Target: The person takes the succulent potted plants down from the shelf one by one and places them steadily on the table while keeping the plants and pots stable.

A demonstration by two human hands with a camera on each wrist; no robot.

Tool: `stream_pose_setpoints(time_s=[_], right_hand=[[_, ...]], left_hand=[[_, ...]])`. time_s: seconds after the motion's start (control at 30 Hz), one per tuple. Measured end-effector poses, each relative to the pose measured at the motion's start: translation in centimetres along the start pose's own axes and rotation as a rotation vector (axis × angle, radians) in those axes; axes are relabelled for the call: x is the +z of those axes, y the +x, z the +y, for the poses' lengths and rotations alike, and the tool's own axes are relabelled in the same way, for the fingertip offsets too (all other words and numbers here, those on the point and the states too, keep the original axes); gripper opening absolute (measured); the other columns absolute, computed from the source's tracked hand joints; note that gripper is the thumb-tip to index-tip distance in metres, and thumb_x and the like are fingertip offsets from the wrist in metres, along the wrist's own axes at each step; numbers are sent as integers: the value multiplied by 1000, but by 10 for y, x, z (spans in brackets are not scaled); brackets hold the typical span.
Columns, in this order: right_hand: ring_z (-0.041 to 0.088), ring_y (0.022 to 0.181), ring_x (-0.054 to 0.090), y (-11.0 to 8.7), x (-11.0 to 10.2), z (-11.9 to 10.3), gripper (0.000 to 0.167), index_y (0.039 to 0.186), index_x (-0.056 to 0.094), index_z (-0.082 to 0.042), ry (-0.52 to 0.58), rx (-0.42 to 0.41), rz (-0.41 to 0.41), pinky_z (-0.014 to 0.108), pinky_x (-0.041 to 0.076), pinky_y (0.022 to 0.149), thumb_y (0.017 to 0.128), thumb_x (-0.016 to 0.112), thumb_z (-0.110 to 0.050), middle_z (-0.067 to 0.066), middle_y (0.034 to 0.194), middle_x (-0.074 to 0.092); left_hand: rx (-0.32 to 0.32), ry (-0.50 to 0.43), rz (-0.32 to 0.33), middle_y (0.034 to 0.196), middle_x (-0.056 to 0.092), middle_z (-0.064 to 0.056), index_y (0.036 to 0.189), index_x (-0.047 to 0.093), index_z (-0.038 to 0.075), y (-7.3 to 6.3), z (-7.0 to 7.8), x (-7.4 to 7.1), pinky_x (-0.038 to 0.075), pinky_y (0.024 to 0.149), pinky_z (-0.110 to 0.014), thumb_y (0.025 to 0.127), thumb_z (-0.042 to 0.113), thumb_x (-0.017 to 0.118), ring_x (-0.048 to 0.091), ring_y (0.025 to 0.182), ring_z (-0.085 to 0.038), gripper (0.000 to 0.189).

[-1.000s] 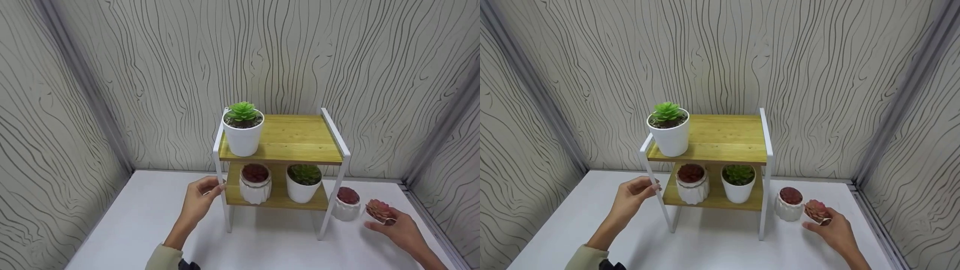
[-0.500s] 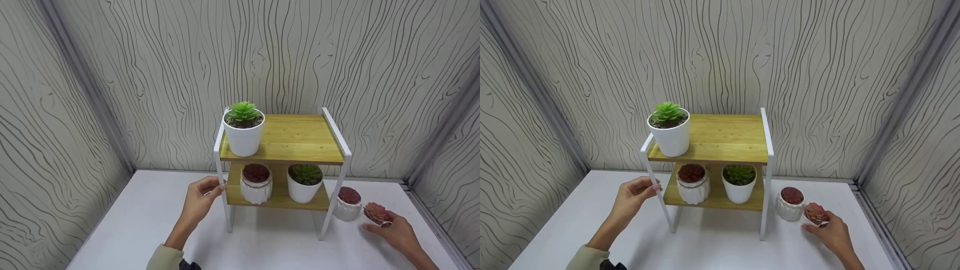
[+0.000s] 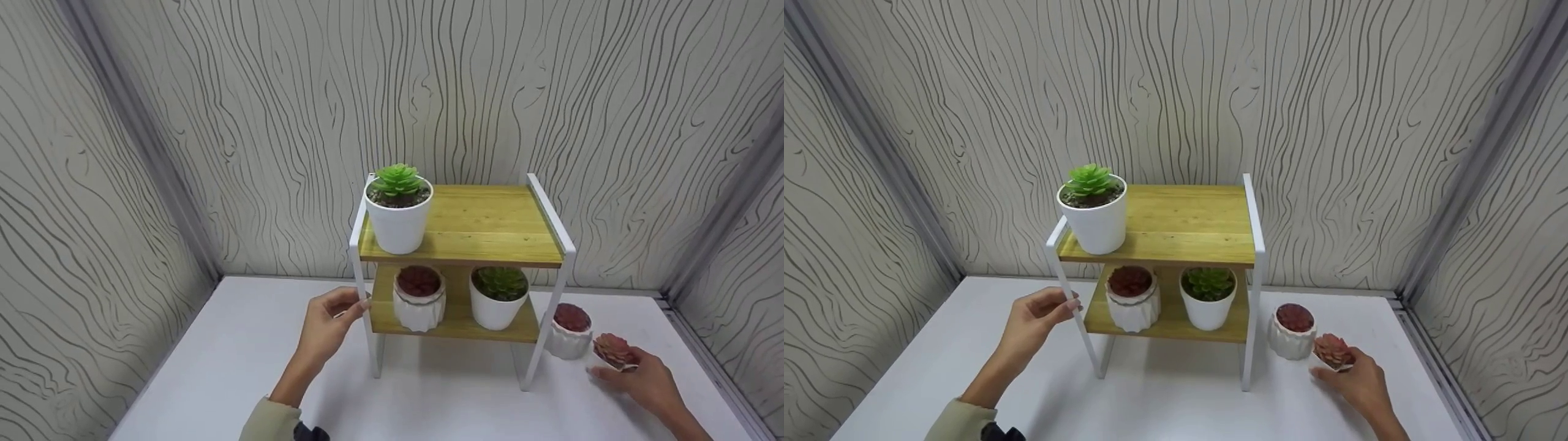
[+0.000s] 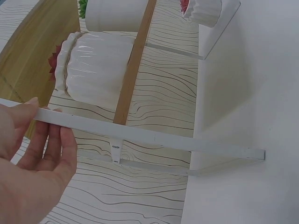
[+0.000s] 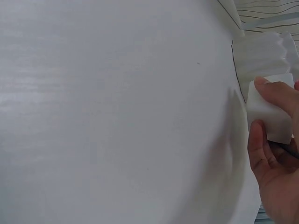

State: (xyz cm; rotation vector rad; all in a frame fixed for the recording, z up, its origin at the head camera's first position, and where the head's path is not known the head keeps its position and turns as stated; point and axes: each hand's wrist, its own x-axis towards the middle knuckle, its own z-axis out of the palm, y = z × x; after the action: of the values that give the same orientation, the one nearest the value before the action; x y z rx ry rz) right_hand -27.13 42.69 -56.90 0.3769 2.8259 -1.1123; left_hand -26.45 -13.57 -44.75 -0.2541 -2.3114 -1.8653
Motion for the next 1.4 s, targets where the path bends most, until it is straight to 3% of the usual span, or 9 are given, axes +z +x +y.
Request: stream_pose_setpoints(time_s=[0.13, 0.33, 0.43, 0.7, 0.9, 1.13, 1.4], right_hand=[[20, 86, 67, 0, 1, 3, 96, 134, 50, 21, -30, -32, 10, 30, 53, 66, 80, 89, -48, 28, 107, 72], [22, 87, 66, 1, 3, 5, 94, 131, 52, 22, -46, -43, 27, 31, 51, 68, 80, 90, -47, 28, 105, 72], [25, 90, 66, 1, 4, 4, 96, 132, 51, 22, -45, -32, 29, 33, 52, 70, 79, 91, -48, 30, 109, 72], [44, 107, 64, 2, 6, 3, 109, 137, 44, 25, -38, 4, 0, 56, 57, 90, 75, 92, -51, 43, 128, 60], [50, 115, 61, 2, 8, 2, 117, 141, 38, 25, -43, 16, -16, 60, 54, 96, 74, 92, -54, 46, 135, 53], [60, 125, 56, -1, 11, 5, 109, 139, 41, 25, -77, -60, 4, 64, 52, 100, 79, 90, -51, 47, 135, 54], [62, 135, 46, -1, 13, 6, 122, 144, 35, 25, -51, -5, -6, 69, 45, 109, 74, 90, -58, 48, 144, 46]], left_hand=[[-3, 13, -5, 113, 77, -8, 114, 78, 9, 1, -1, 0, 62, 99, -33, 98, 18, 74, 71, 107, -17, 18], [-22, 26, -7, 112, 77, -6, 117, 76, 5, 1, -1, 0, 61, 100, -35, 98, 19, 75, 71, 107, -16, 23], [-19, 17, -6, 113, 77, -7, 118, 76, 4, 1, -1, 0, 61, 100, -33, 98, 19, 75, 71, 107, -16, 25], [-11, 21, 8, 111, 77, -7, 114, 76, 4, 2, -2, 0, 61, 100, -33, 98, 19, 75, 71, 105, -16, 22], [-24, 33, 5, 111, 77, -4, 113, 77, 9, 1, -2, 0, 61, 101, -34, 98, 20, 75, 71, 106, -15, 19], [-8, 24, -5, 112, 76, -8, 116, 76, 5, 0, -2, 0, 61, 98, -26, 98, 18, 74, 71, 108, -17, 22], [-18, 28, -10, 113, 76, -7, 116, 76, 8, 0, -2, 0, 61, 98, -27, 98, 19, 74, 71, 108, -16, 21]])
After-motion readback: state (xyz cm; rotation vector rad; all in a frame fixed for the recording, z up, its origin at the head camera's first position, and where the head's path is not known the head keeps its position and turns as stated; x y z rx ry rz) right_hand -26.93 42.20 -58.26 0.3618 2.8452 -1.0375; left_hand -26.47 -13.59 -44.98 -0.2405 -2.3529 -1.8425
